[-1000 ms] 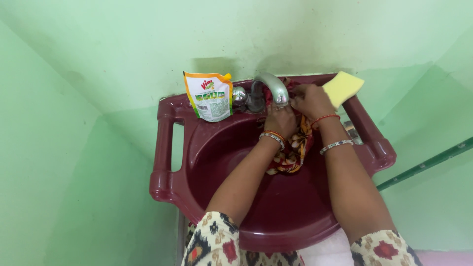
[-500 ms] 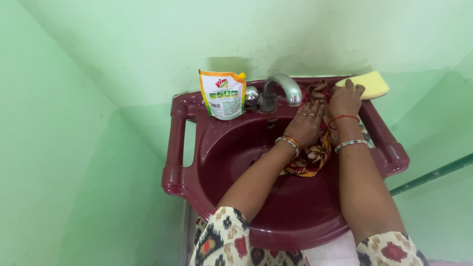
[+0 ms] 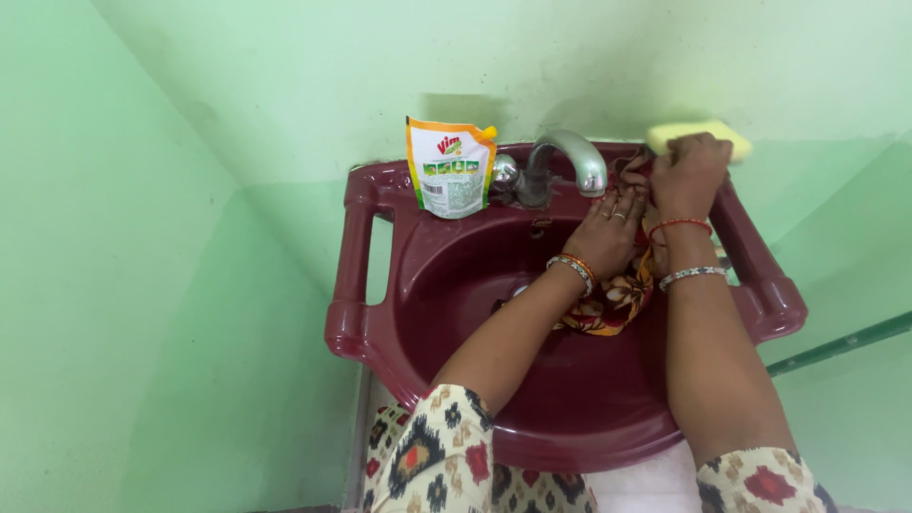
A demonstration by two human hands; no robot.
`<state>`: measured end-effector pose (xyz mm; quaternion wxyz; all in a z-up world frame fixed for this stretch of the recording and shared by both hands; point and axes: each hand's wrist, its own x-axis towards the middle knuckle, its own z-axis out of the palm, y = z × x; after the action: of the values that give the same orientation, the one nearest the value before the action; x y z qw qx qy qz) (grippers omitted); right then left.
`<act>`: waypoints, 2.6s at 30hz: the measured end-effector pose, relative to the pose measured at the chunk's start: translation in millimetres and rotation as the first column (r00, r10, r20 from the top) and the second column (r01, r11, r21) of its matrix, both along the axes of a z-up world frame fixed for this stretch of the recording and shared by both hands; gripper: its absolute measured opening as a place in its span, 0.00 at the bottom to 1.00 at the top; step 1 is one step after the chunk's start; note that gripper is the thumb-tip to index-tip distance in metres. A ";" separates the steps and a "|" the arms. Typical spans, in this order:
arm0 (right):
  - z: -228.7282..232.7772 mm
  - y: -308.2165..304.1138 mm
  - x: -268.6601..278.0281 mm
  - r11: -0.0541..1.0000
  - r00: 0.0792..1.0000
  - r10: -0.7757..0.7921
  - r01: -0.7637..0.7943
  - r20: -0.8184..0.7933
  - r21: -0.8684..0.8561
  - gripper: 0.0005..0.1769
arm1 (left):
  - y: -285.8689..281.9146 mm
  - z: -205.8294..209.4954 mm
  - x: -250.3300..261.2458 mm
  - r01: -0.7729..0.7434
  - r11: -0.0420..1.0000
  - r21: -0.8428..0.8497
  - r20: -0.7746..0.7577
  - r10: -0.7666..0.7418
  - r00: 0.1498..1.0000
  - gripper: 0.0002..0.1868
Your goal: The person washes a small patterned cloth in a maroon sink using a yellow sponge and liquid detergent. They scrub the cloth, rinse it under running water, wring it out, and then apply detergent to the sponge to continue cleaning.
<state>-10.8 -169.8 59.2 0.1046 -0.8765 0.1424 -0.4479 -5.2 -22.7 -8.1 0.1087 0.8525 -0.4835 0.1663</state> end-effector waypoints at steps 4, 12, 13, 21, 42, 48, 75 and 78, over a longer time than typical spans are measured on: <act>20.3 41.4 -5.8 0.931 0.916 0.362 -0.349 0.170 -0.102 0.06 | -1.0 -2.8 1.1 0.015 1.000 -0.020 0.027 -0.015 1.000 0.33; 5.9 85.9 -1.8 0.815 0.825 0.522 -0.407 -0.217 0.413 0.14 | -6.3 -35.9 14.8 0.090 0.976 -0.199 -0.119 -0.115 0.986 0.30; 3.0 85.4 0.6 0.783 0.779 0.578 -0.445 -0.244 0.435 0.14 | -7.3 -40.6 16.0 0.095 0.972 -0.214 -0.106 -0.120 0.987 0.30; 47.0 62.3 -32.0 0.899 0.727 0.397 -0.183 -0.560 0.399 0.14 | -2.3 9.5 -3.2 0.004 0.977 0.212 -0.268 0.055 0.962 0.32; 22.2 -35.4 -21.0 0.948 0.754 0.110 0.116 -0.648 0.296 0.25 | -109.3 33.3 13.4 0.023 0.989 0.143 -0.293 0.020 0.956 0.46; 11.3 -38.8 -28.5 0.959 0.770 0.124 0.069 -0.625 0.276 0.30 | -104.1 34.4 12.4 -0.019 1.000 -0.002 -0.366 0.017 0.930 0.51; -29.3 -20.2 -43.1 0.974 0.817 0.224 -0.162 -0.531 0.161 0.31 | -54.9 18.0 -23.9 -0.029 0.997 -0.069 -0.273 0.009 0.962 0.44; -32.9 -23.4 -27.2 0.986 0.804 0.167 -0.129 -0.570 0.106 0.30 | -60.4 17.9 -7.7 -0.011 0.999 -0.034 -0.211 0.004 0.977 0.42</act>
<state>-38.0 -193.2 26.3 0.1184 -0.9755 0.1127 -0.1470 -12.9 -83.2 9.8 0.1737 0.8652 -0.4630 0.0836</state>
